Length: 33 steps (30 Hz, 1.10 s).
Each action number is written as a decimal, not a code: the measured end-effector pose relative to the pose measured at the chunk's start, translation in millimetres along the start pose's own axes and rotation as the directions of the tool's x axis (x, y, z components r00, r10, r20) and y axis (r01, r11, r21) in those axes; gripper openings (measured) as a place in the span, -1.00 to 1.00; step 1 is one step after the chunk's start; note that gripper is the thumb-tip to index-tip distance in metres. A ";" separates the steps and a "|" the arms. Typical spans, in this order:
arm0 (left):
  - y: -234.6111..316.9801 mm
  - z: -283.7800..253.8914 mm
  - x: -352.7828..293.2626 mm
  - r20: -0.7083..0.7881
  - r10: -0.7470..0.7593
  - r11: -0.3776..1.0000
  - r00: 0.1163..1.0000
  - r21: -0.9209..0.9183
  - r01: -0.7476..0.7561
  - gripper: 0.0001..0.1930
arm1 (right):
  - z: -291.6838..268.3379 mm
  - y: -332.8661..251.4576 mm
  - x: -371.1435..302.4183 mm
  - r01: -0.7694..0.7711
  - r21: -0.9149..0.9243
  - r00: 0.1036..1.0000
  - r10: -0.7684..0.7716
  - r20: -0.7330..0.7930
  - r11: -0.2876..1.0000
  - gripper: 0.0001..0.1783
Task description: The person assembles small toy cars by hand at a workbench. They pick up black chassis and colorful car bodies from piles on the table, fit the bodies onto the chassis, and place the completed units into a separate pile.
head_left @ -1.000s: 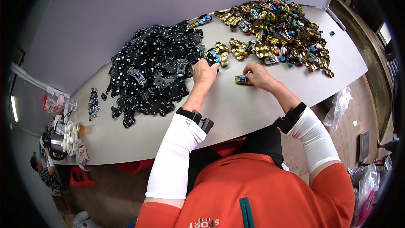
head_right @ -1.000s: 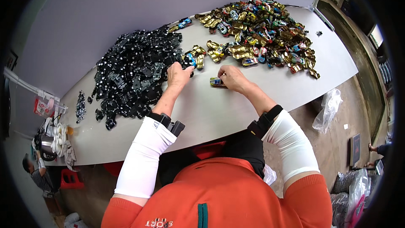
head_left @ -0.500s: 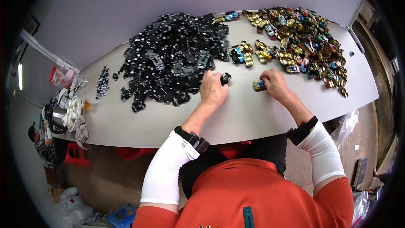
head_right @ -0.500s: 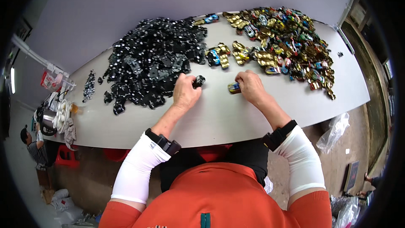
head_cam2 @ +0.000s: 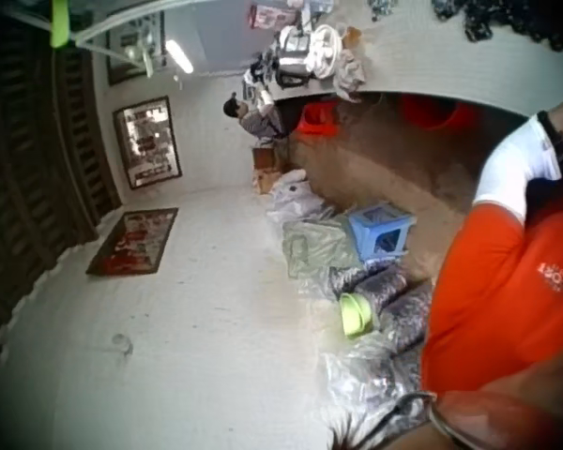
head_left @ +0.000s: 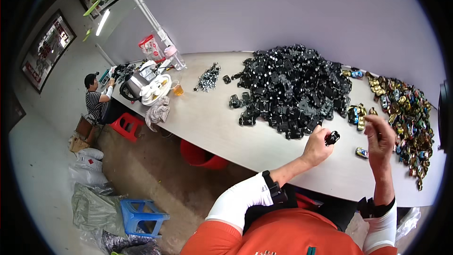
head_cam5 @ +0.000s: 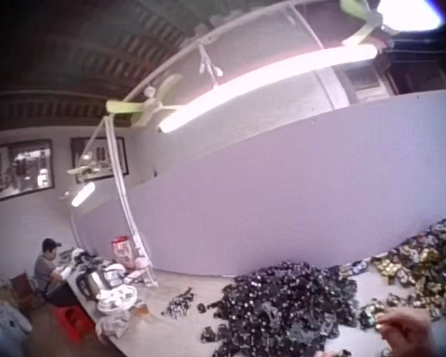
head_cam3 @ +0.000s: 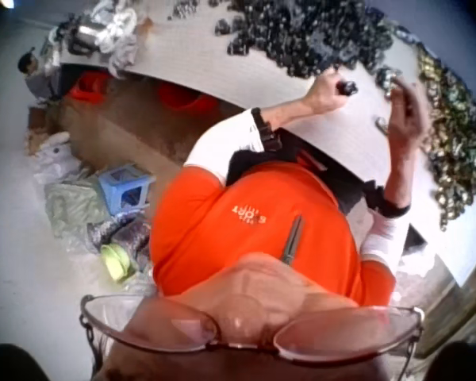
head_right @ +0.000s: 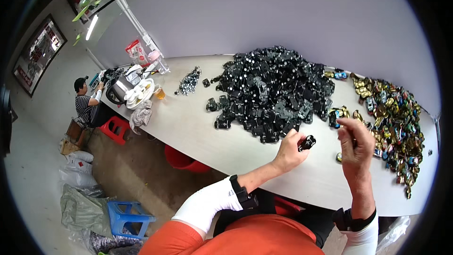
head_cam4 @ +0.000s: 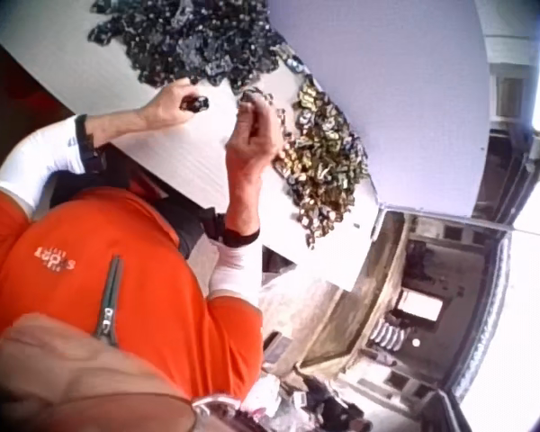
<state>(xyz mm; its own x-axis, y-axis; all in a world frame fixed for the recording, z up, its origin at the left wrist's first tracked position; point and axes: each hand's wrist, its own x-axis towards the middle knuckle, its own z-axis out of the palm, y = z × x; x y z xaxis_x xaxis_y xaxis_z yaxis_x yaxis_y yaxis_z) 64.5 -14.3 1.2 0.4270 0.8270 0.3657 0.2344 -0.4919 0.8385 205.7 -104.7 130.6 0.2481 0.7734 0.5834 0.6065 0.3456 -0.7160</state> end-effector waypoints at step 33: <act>6.3 -0.8 -7.4 0.680 -0.086 0.166 0.728 -0.710 0.684 -0.63 | -48.5 135.3 -48.0 -0.100 -0.587 0.804 0.413 0.428 0.804 -0.80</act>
<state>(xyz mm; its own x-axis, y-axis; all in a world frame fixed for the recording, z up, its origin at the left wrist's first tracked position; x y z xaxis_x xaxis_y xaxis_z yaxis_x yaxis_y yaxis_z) 62.0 -23.3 4.1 0.8850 0.4586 -0.0805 -0.2895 0.6772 0.6764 312.5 -120.8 24.3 0.1267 0.9919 0.0099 0.9056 -0.1116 -0.4092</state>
